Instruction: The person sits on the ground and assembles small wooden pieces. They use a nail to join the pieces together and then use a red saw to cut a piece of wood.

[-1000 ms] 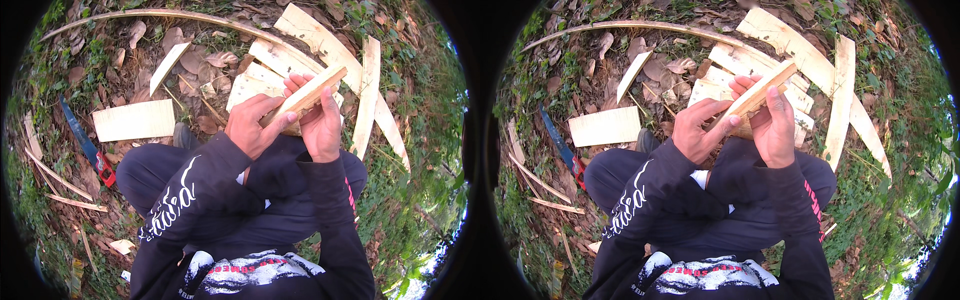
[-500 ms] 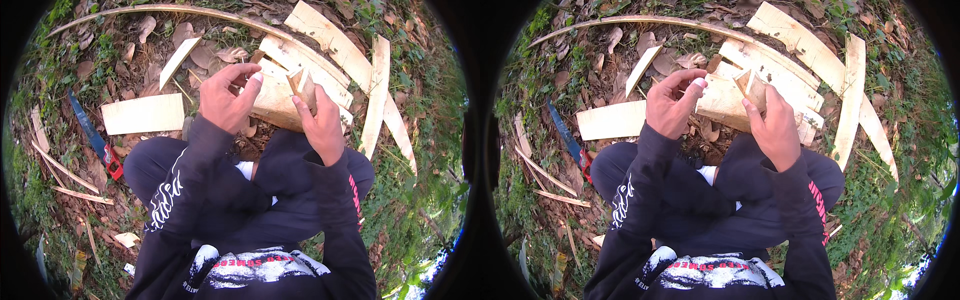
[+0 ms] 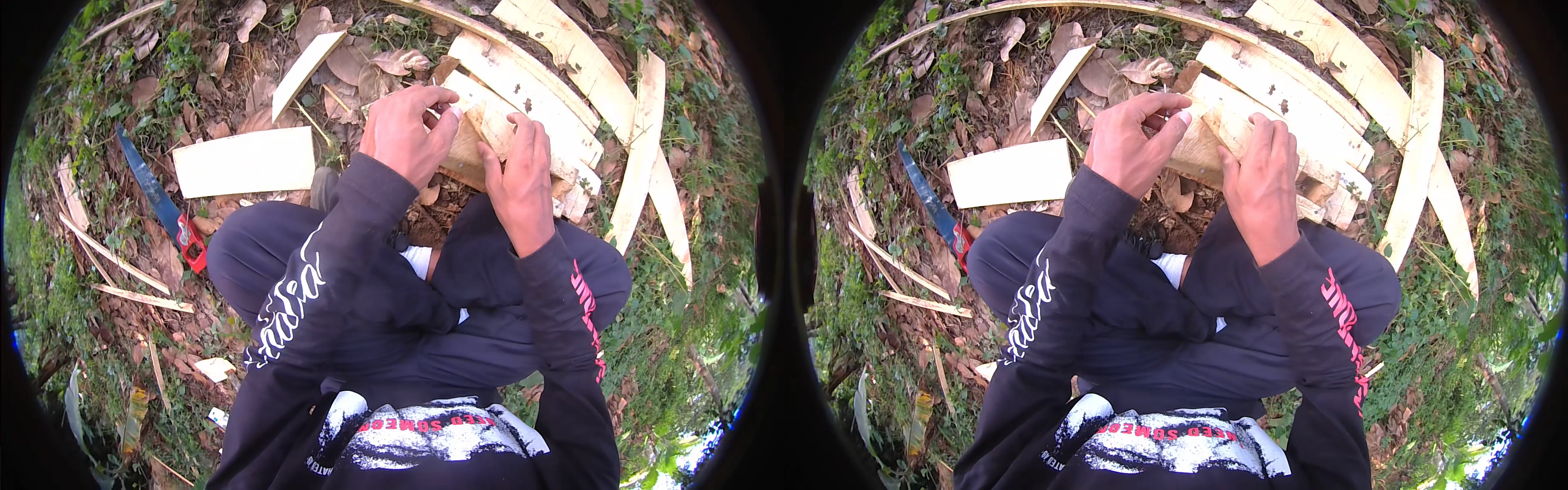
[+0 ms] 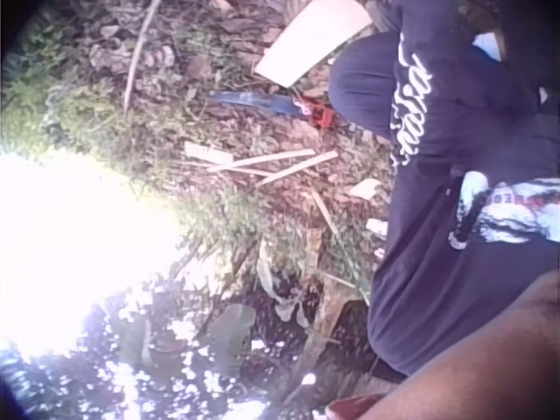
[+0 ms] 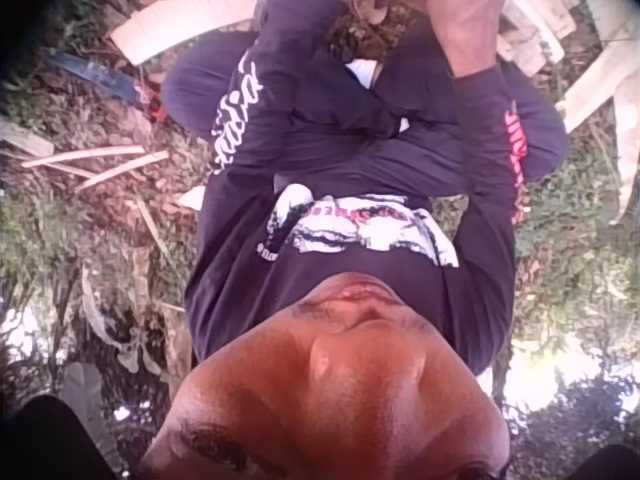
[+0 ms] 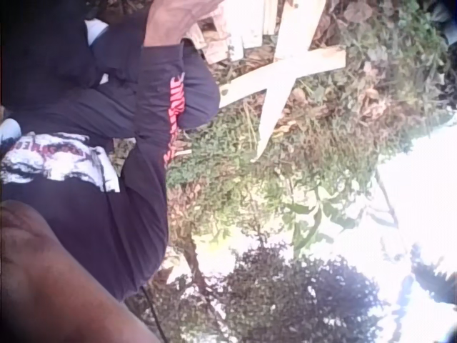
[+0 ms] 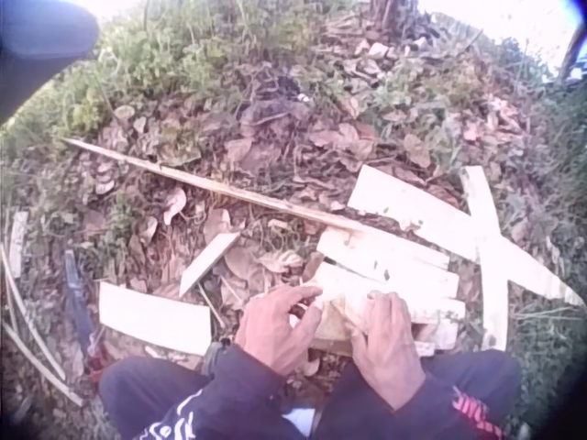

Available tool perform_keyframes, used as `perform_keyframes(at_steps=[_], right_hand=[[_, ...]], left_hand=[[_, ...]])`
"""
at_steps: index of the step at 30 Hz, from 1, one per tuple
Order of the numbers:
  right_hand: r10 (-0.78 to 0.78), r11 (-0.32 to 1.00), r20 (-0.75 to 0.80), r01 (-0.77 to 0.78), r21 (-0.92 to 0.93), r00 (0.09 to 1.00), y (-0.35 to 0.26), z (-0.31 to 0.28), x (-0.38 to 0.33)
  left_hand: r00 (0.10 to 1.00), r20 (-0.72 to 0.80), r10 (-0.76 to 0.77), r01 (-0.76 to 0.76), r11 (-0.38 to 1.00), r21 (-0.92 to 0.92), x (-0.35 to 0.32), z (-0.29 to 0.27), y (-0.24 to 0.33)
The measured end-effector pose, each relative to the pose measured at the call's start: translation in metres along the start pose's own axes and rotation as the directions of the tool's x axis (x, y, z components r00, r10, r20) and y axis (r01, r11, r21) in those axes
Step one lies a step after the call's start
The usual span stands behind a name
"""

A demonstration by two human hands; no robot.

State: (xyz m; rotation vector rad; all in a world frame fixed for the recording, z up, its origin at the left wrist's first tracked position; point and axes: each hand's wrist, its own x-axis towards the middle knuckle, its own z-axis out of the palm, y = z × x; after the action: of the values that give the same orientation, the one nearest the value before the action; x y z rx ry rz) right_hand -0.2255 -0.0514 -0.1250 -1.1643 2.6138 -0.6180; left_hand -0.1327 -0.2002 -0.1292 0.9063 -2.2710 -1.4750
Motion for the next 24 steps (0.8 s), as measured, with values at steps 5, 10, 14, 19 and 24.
perform_keyframes(at_steps=[5, 10, 14, 19, 24], right_hand=[[-0.002, 0.999, 0.004, 0.001, 0.048, 1.000, 0.000, -0.001, 0.001], [-0.027, 0.995, -0.030, 0.030, 0.099, 0.999, -0.001, -0.003, 0.001], [-0.026, 0.993, -0.011, 0.027, 0.117, 1.000, 0.000, -0.005, 0.002], [-0.036, 0.994, -0.017, 0.037, 0.100, 0.999, 0.002, -0.005, 0.004], [-0.040, 0.994, -0.033, 0.044, 0.102, 0.999, 0.000, -0.004, 0.004]], left_hand=[[0.996, 0.048, 0.078, -0.079, 0.997, 0.015, 0.010, 0.013, -0.014], [0.991, 0.039, 0.130, -0.133, 0.990, 0.056, 0.014, 0.020, -0.018], [0.992, 0.039, 0.122, -0.124, 0.991, 0.040, 0.014, 0.021, -0.020], [0.991, 0.033, 0.127, -0.128, 0.991, 0.030, 0.015, 0.023, -0.023], [0.990, 0.019, 0.138, -0.139, 0.990, 0.019, 0.014, 0.024, -0.025]])
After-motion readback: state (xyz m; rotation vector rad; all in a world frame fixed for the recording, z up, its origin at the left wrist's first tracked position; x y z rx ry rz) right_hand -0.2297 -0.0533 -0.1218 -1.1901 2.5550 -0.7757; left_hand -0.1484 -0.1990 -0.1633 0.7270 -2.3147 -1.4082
